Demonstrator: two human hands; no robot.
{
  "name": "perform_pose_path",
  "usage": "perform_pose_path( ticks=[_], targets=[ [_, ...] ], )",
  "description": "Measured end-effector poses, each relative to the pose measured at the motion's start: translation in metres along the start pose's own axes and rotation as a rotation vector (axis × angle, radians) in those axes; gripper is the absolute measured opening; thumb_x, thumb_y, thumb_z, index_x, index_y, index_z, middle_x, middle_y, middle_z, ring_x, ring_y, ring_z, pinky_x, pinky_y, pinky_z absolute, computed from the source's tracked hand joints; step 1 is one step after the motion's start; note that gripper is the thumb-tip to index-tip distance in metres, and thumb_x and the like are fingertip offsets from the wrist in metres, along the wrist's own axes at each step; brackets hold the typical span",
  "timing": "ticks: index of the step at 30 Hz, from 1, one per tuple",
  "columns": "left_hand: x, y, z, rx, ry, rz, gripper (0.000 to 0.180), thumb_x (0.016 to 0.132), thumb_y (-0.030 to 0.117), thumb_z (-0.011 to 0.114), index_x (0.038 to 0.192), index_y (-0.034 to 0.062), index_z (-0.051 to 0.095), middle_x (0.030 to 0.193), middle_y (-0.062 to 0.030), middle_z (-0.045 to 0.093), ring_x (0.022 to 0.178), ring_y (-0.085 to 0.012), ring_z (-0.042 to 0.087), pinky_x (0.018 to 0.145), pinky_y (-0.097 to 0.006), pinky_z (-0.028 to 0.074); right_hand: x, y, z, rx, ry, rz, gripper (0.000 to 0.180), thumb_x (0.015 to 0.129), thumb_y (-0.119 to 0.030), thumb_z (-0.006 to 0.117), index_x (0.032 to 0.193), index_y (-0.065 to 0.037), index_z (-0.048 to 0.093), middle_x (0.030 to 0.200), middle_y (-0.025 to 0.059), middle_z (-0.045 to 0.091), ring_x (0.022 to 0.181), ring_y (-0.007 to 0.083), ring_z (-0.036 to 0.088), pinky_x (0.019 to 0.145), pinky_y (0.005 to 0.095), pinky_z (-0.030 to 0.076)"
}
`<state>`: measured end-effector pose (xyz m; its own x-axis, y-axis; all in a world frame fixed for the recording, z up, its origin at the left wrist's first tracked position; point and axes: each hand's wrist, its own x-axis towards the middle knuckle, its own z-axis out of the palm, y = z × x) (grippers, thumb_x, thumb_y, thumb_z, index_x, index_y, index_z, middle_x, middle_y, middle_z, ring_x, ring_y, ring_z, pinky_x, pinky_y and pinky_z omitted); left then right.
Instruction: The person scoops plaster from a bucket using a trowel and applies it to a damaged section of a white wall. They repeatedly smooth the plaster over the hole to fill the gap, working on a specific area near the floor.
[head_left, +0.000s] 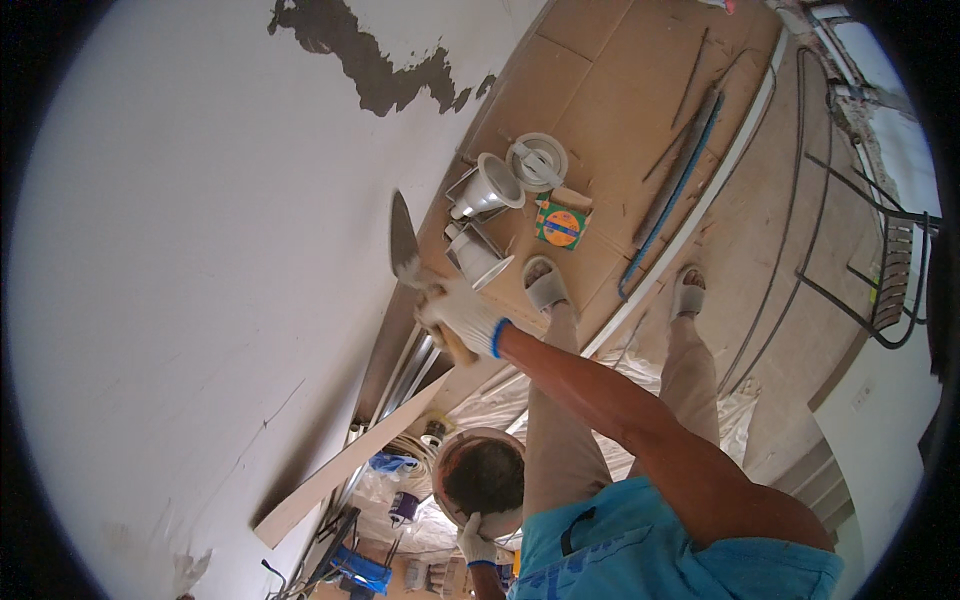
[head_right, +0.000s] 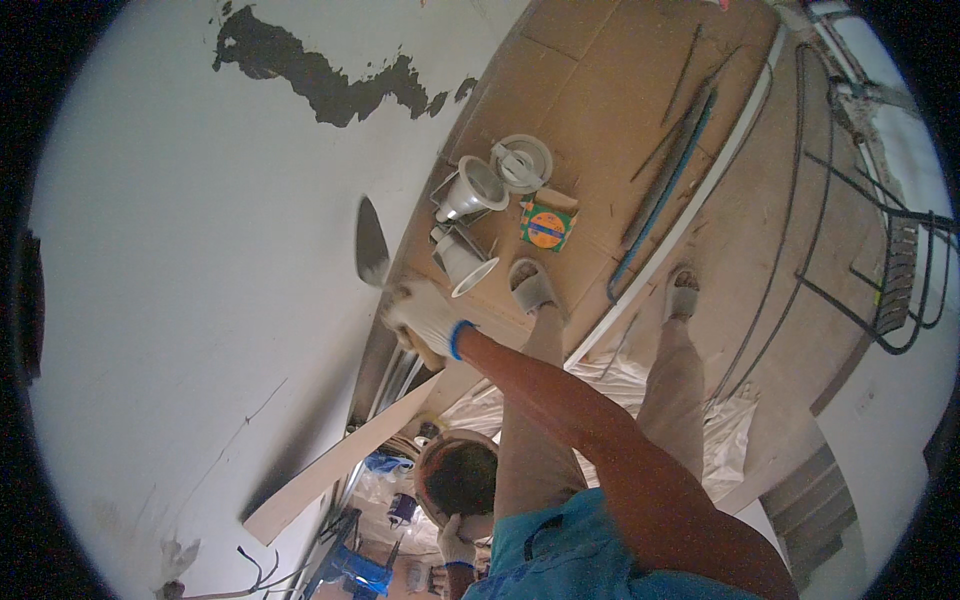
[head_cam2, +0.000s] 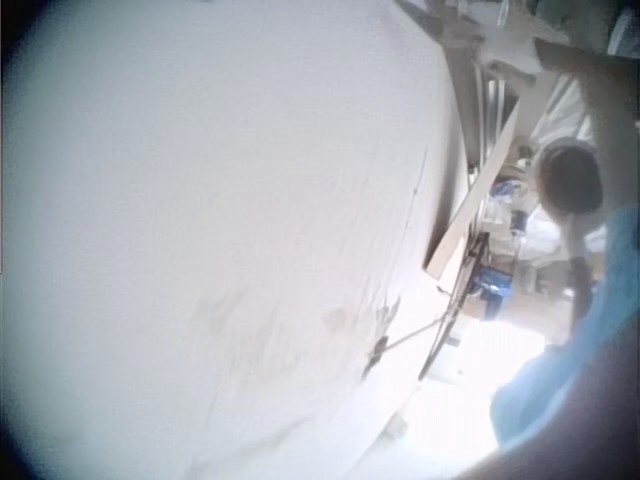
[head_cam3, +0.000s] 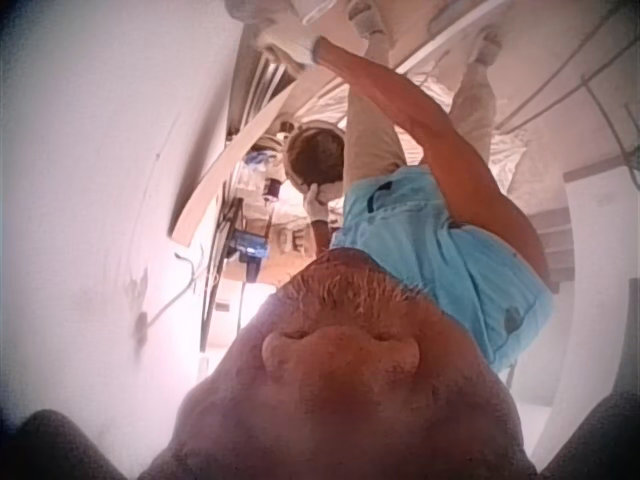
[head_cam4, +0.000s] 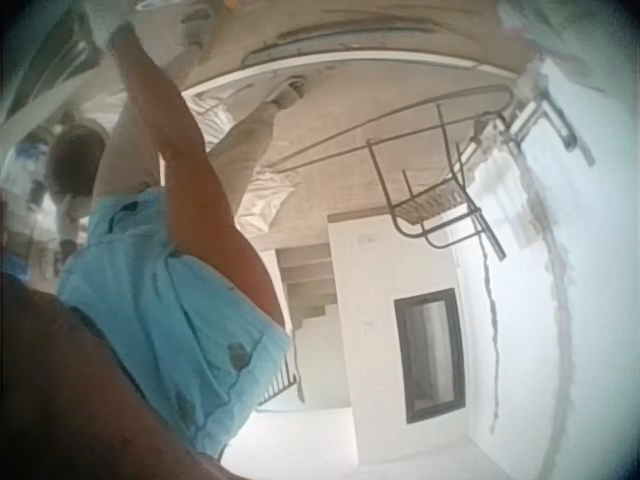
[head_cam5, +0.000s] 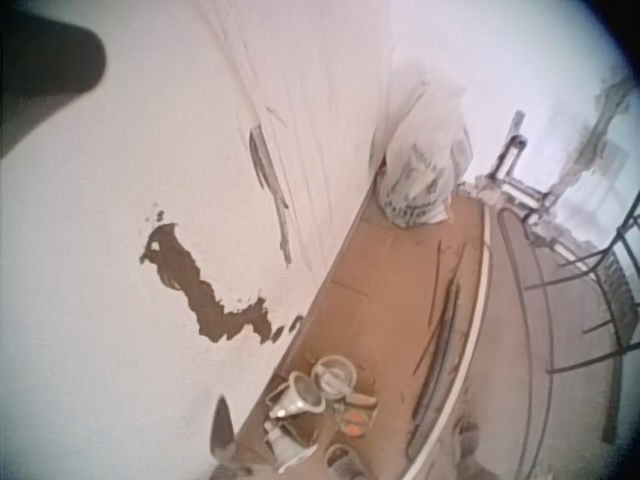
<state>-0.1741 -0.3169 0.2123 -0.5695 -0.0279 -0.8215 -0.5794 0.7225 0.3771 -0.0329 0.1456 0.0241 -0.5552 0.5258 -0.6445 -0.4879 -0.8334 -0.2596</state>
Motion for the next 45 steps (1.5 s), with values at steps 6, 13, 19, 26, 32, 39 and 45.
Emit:
perform_pose_path(
  ticks=[6,13,19,26,32,39,45],
  targets=[
    [-0.015,-0.021,-0.007,-0.023,-0.006,0.018,0.040,0.091,0.006,0.069,0.131,-0.0022,0.064,0.117,-0.0107,0.070,0.099,-0.0247,0.071,0.083,-0.039,0.062,-0.095,-0.019,-0.100,-0.800,0.091,0.106,0.043,0.081,-0.025,0.077,0.113,0.001,0.065,0.091,0.0138,0.071,0.082,0.0300,0.070,0.077,0.0407,0.056],
    [-0.036,-0.037,0.017,-0.040,0.027,0.041,0.042,0.090,0.007,0.068,0.131,-0.0009,0.063,0.114,-0.0114,0.072,0.095,-0.0269,0.074,0.080,-0.042,0.063,-0.207,-0.093,-0.213,-1.513,0.514,-0.060,0.039,0.082,-0.029,0.070,0.109,-0.001,0.065,0.098,0.0235,0.073,0.098,0.0451,0.069,0.084,0.0503,0.054],
    [-0.028,-0.075,0.001,-0.041,0.071,0.052,0.050,0.085,0.003,0.076,0.133,-0.0002,0.064,0.117,-0.0120,0.070,0.099,-0.0285,0.070,0.085,-0.044,0.062,-0.292,-0.159,-0.240,-1.170,0.419,0.058,0.038,0.083,-0.025,0.069,0.112,-0.002,0.068,0.099,0.0215,0.073,0.095,0.0450,0.069,0.083,0.0478,0.054],
    [-0.038,-0.101,0.002,-0.033,0.201,0.071,0.032,0.084,-0.002,0.077,0.115,-0.0066,0.070,0.103,-0.0148,0.074,0.079,-0.0292,0.074,0.069,-0.043,0.064,-0.354,-0.154,-0.316,-1.490,0.803,-0.015,0.051,0.081,-0.028,0.074,0.125,-0.002,0.067,0.114,0.0262,0.073,0.110,0.0471,0.067,0.092,0.0506,0.053],
    [-0.033,-0.141,-0.006,-0.161,0.107,0.066,0.030,0.083,-0.005,0.073,0.112,-0.0073,0.070,0.102,-0.0167,0.075,0.083,-0.0341,0.076,0.074,-0.046,0.066,-0.426,-0.144,-0.362,-1.559,0.911,-0.043,0.041,0.071,-0.022,0.084,0.104,0.000,0.071,0.105,0.0280,0.072,0.104,0.0469,0.068,0.087,0.0529,0.054],
    [-0.015,-0.176,-0.003,-0.127,0.174,-0.055,0.036,0.082,-0.001,0.077,0.116,-0.0048,0.069,0.106,-0.0167,0.073,0.091,-0.0337,0.073,0.079,-0.046,0.062,-0.492,-0.132,-0.414,-1.651,1.001,0.115,0.040,0.077,-0.033,0.083,0.099,-0.001,0.073,0.102,0.0280,0.073,0.103,0.0460,0.070,0.088,0.0524,0.055],
    [-0.021,-0.184,0.020,-0.245,-0.007,0.059,0.029,0.082,0.000,0.075,0.110,-0.0047,0.071,0.104,-0.0185,0.073,0.089,-0.0344,0.072,0.078,-0.048,0.062,-0.530,-0.126,-0.444,-1.609,1.053,0.275,0.035,0.082,-0.030,0.079,0.099,0.000,0.074,0.101,0.0288,0.074,0.101,0.0451,0.072,0.084,0.0510,0.057]
  ],
)
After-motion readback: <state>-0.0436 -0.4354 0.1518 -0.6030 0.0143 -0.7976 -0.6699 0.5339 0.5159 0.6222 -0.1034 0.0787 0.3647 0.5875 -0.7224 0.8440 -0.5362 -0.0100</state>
